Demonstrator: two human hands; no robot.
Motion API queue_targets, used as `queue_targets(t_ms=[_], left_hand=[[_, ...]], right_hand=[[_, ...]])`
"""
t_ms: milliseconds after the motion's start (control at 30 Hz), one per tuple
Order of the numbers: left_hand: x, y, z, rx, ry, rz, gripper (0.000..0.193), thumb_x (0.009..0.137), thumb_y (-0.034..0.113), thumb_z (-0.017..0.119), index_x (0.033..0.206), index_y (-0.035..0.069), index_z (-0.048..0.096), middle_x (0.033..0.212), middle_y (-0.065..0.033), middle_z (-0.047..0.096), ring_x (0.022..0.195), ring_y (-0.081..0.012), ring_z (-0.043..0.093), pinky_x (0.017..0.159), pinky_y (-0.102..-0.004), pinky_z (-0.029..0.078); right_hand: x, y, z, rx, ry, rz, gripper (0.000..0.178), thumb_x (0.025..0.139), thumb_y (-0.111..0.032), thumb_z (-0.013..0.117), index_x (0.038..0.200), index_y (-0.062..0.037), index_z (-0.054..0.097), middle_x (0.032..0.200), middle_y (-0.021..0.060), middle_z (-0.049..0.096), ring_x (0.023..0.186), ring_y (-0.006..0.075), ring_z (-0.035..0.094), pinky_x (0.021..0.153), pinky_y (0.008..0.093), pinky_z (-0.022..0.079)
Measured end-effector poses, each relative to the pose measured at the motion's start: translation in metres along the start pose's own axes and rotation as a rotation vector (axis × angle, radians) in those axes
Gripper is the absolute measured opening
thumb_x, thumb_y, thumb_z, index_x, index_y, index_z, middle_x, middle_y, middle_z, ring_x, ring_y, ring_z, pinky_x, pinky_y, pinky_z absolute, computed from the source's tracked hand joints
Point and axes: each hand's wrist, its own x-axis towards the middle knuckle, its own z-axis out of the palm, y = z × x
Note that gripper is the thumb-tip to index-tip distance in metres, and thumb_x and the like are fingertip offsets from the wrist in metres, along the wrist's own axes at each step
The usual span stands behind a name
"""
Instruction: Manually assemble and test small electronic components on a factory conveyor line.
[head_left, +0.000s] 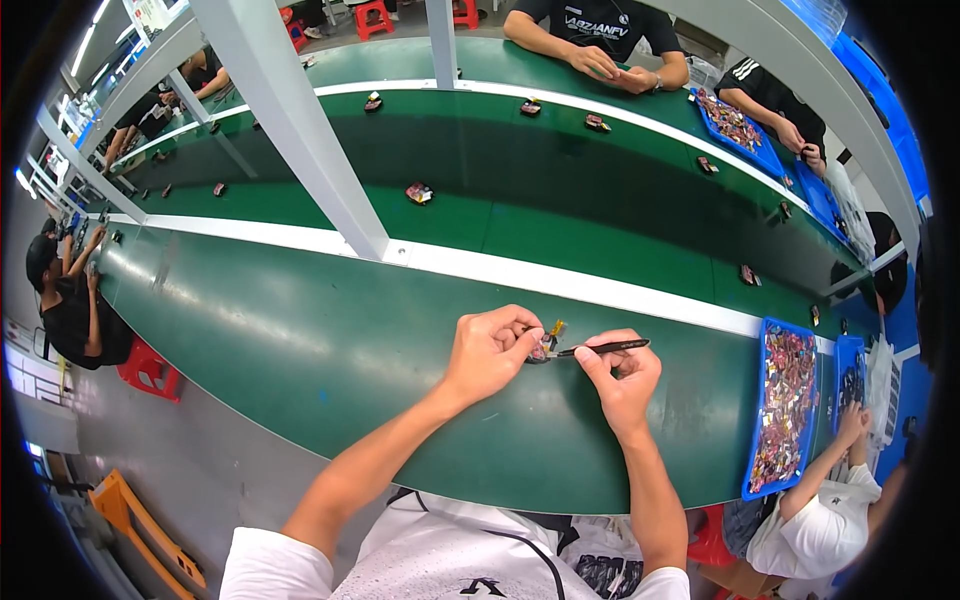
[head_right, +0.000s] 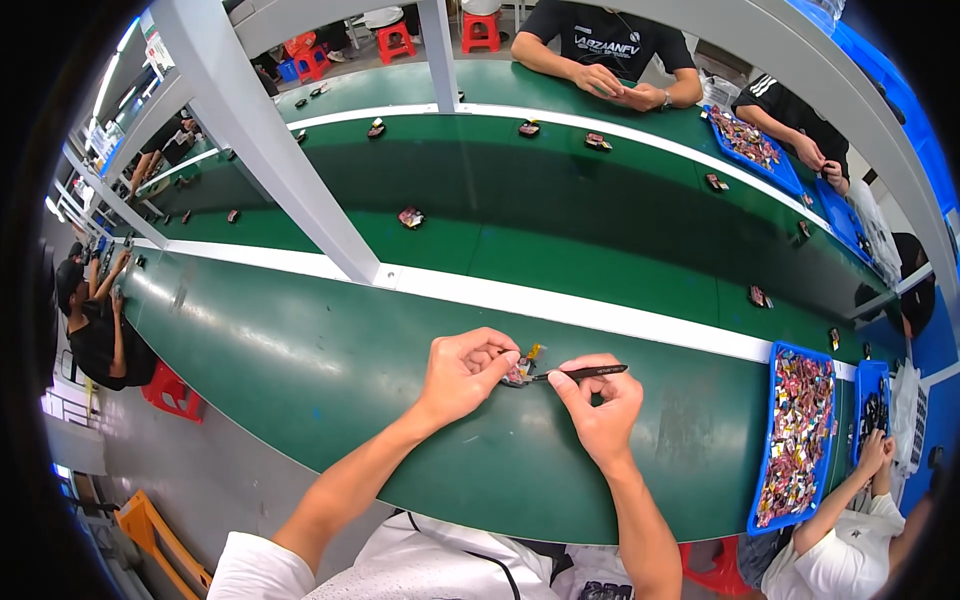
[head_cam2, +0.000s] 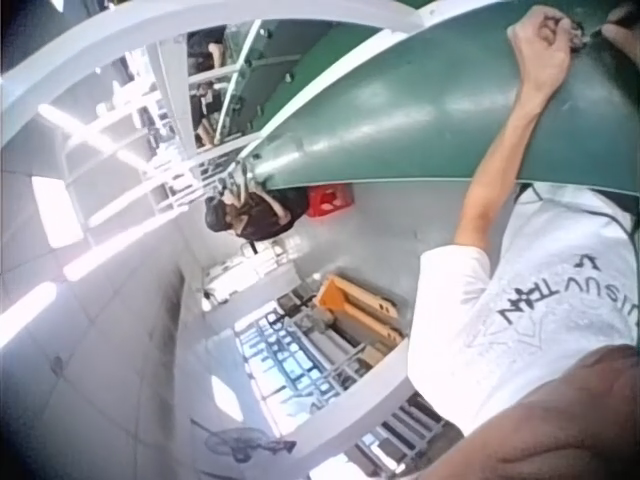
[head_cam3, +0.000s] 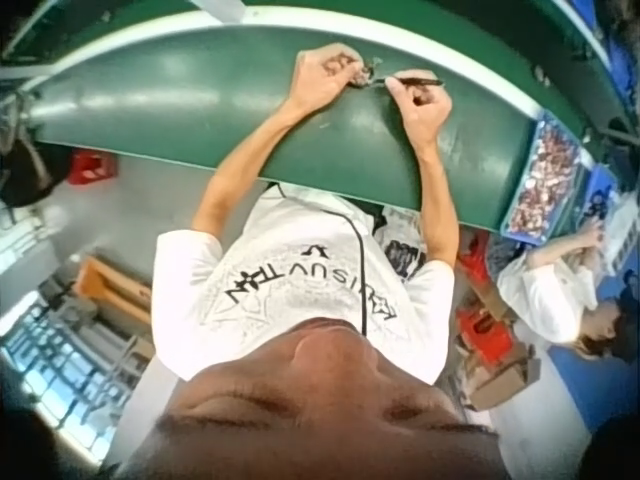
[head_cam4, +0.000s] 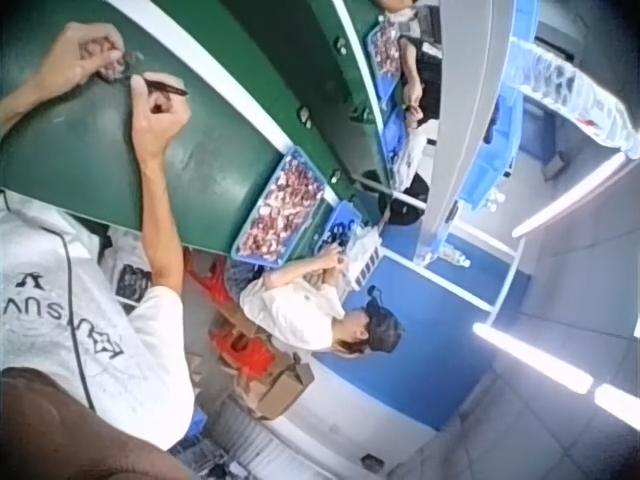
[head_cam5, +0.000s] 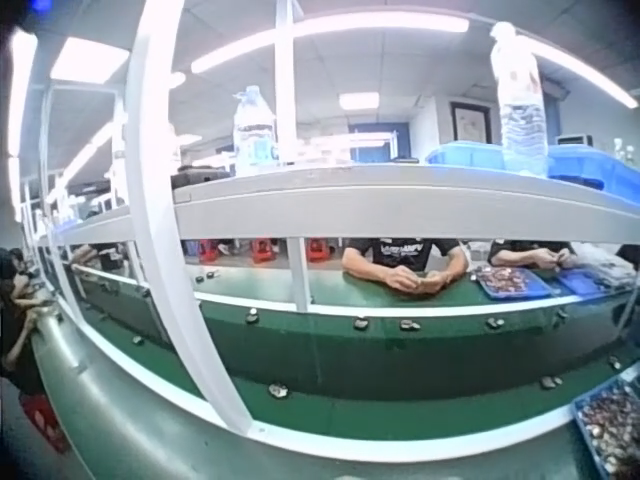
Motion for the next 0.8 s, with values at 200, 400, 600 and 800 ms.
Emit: queue_targets(t_ms=[200,400,600,800], left_hand=[[-0.001,0.006,0.001,0.065,0.021,0.035,0.008,0.090,-0.002,0.071,0.097,-0.007,0.071,0.078,-0.0034,0.071,0.057,0.0018,0.053,0.049,-0.0170,0.038],[-0.002,0.012,0.004,0.083,0.019,0.047,0.009,0.091,-0.001,0.071,0.097,-0.007,0.071,0.076,-0.0036,0.071,0.055,0.0011,0.053,0.047,-0.0175,0.039],[-0.004,0.016,0.001,0.004,0.021,0.039,0.011,0.091,0.001,0.071,0.099,-0.006,0.071,0.071,-0.0041,0.070,0.051,-0.0024,0.056,0.045,-0.0199,0.040],[-0.003,0.015,-0.001,0.029,-0.021,0.036,0.006,0.091,-0.001,0.071,0.095,-0.005,0.070,0.076,-0.0037,0.072,0.055,0.0000,0.055,0.048,-0.0194,0.040]], right_hand=[[0.000,-0.001,0.001,-0.053,0.003,0.011,0.012,0.083,0.004,0.079,0.090,0.0014,0.070,0.076,-0.0012,0.065,0.052,-0.0010,0.044,0.047,0.0183,0.030],[-0.001,-0.002,0.001,-0.078,0.005,0.032,0.010,0.084,0.003,0.079,0.089,0.0015,0.070,0.070,-0.0042,0.061,0.051,-0.0018,0.041,0.046,0.0185,0.027],[-0.001,0.002,0.004,0.041,-0.018,0.114,0.011,0.086,0.003,0.078,0.093,0.0025,0.069,0.071,-0.0039,0.061,0.053,-0.0022,0.043,0.047,0.0177,0.028],[0.001,-0.003,0.006,0.158,-0.005,0.197,0.012,0.088,0.004,0.076,0.096,0.0039,0.068,0.077,0.0021,0.068,0.063,0.0012,0.057,0.052,0.0165,0.038]])
